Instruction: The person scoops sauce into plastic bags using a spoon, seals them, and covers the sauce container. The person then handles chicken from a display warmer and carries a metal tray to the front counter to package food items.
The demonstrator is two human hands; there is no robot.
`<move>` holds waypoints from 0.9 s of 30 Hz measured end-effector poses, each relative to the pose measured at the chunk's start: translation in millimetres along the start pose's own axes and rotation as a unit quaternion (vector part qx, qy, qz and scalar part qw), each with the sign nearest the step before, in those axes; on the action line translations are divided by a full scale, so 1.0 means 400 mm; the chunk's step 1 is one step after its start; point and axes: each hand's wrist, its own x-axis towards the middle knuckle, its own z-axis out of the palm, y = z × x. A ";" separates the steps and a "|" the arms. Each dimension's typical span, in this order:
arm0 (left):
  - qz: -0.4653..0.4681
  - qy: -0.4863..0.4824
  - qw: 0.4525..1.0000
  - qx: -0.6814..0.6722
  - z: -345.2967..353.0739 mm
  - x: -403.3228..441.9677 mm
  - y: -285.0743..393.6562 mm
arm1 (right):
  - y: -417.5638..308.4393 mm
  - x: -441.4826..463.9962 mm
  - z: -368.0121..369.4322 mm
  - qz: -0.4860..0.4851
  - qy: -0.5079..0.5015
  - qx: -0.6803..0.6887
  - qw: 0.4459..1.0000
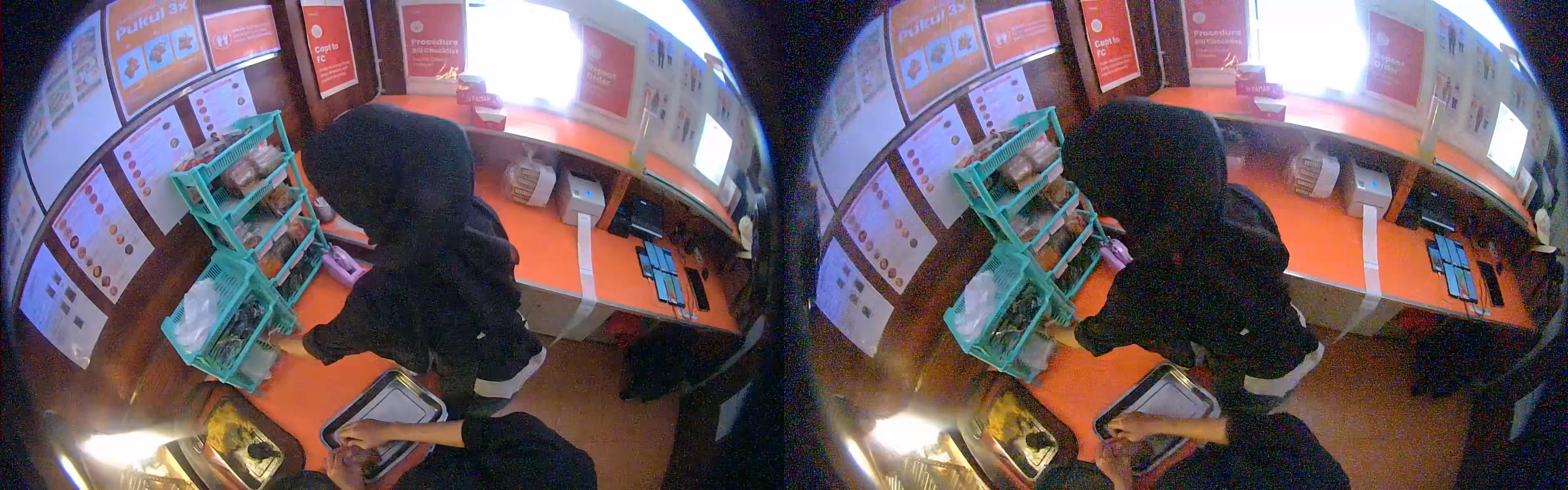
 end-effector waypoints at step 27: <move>-0.061 -0.011 0.995 0.080 0.027 -0.028 -0.021 | -0.071 -0.027 -0.033 0.033 -0.015 0.001 0.999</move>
